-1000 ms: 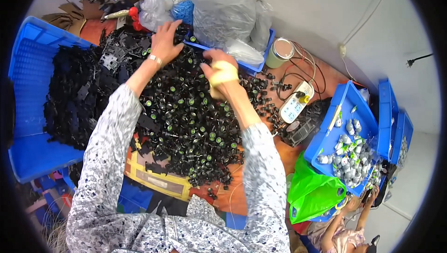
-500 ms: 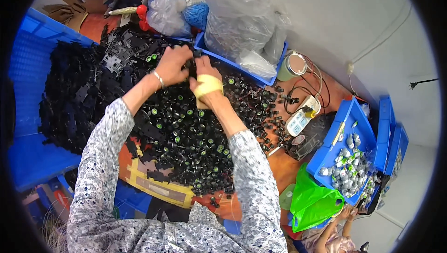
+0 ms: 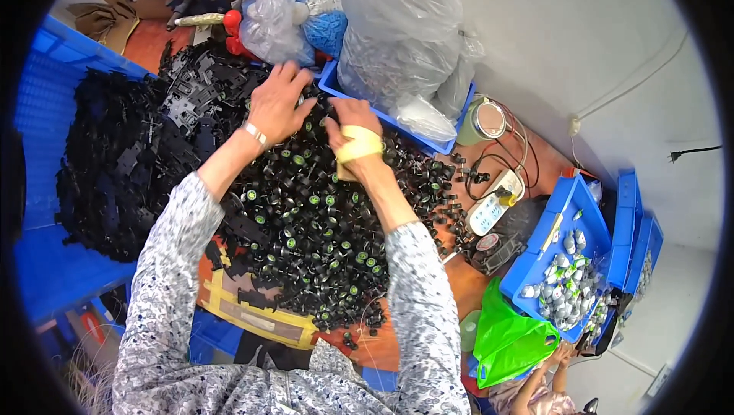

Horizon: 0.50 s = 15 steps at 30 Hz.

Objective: Assembling small plastic components at a factory workbench by inserting pieces into a frame.

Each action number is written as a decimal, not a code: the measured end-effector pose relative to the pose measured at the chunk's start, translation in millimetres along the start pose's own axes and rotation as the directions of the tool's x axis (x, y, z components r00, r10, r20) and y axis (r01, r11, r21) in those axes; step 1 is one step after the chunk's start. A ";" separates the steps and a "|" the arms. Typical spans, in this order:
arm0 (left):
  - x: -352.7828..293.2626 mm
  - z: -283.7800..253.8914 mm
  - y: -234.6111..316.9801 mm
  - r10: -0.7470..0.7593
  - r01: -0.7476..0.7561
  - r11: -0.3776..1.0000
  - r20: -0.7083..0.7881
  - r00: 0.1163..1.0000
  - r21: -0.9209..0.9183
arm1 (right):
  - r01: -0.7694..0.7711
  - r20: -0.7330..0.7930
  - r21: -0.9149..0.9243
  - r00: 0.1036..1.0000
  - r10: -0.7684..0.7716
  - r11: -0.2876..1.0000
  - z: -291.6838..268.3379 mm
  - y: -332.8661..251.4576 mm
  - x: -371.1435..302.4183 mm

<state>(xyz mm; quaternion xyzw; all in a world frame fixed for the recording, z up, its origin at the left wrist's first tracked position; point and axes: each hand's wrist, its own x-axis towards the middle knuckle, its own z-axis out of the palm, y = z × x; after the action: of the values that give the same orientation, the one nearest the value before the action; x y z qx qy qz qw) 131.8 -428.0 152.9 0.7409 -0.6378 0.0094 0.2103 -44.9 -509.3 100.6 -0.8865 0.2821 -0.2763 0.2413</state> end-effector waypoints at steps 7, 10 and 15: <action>-2.7 37.8 -21.9 0.019 -0.052 0.988 0.222 0.975 0.144 | -0.086 0.270 0.036 0.960 0.073 0.996 26.6 -14.7 -21.3; -36.9 18.8 -11.1 0.076 -0.109 0.988 0.273 0.959 0.108 | -0.141 0.348 0.065 0.931 0.110 0.988 -3.0 -32.8 -40.7; -57.7 -24.2 6.7 0.160 -0.173 0.985 0.369 0.916 0.003 | -0.175 0.375 0.068 0.917 0.137 0.982 -24.8 -61.5 -82.6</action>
<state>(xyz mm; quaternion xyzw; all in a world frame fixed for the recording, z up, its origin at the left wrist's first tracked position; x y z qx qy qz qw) 120.9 -366.6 160.8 0.6762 -0.7263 -0.0999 0.0727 -94.7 -419.2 125.4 -0.8840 0.2876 -0.0987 0.3552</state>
